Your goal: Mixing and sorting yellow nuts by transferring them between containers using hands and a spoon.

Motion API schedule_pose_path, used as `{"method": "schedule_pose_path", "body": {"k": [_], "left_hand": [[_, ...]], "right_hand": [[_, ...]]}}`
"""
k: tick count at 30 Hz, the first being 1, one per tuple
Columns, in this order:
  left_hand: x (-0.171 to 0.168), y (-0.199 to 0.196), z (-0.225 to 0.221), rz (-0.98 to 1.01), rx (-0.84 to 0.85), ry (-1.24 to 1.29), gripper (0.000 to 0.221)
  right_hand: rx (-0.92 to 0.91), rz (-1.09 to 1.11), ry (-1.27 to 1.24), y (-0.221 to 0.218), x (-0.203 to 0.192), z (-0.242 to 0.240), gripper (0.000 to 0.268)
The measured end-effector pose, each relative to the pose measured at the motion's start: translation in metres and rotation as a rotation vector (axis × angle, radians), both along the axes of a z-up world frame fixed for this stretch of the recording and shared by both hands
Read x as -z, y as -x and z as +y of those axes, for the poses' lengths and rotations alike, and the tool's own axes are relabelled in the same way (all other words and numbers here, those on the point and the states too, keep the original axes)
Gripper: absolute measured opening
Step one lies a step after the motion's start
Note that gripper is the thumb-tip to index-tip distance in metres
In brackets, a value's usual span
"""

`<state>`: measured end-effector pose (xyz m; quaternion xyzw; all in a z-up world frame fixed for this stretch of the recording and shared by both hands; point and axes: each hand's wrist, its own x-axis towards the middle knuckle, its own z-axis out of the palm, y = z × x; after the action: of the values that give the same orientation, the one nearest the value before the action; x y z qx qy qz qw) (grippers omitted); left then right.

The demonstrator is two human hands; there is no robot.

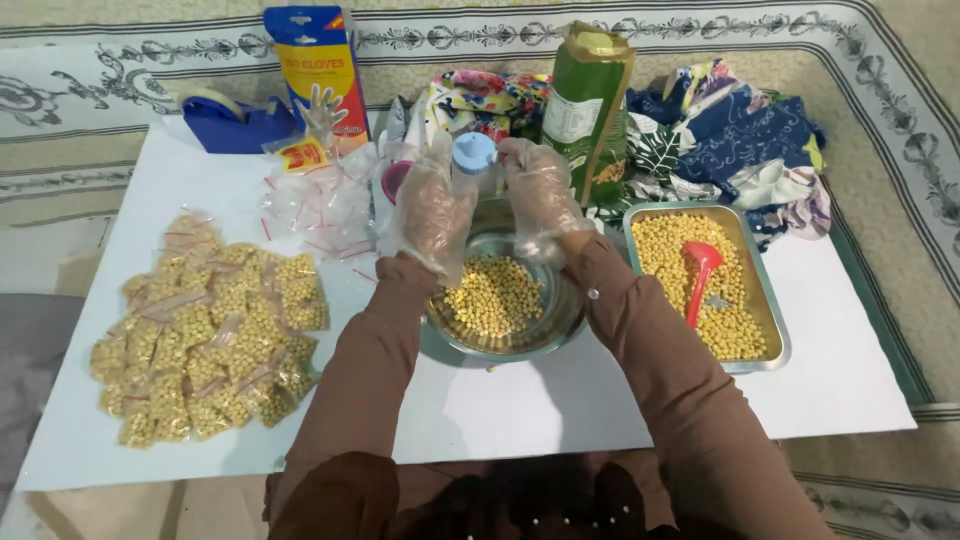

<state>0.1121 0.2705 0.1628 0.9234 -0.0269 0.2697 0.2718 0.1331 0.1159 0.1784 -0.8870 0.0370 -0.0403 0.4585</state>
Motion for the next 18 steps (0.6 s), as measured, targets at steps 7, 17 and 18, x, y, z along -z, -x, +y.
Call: {"method": "schedule_pose_path", "body": {"k": [7,17,18], "left_hand": [[-0.017,-0.018,-0.026,0.066,-0.002,0.038,0.048],[-0.002,-0.022,-0.027,-0.219,-0.076,0.158,0.036],[-0.005,-0.023,-0.028,-0.223,-0.073,0.157,0.036]], "right_hand": [[0.014,0.006,-0.329,-0.028,0.017,0.014,0.033],[0.094,0.158,-0.159,-0.031,0.011,0.004,0.023],[0.096,0.154,-0.161,-0.018,-0.01,0.007,0.023]]}}
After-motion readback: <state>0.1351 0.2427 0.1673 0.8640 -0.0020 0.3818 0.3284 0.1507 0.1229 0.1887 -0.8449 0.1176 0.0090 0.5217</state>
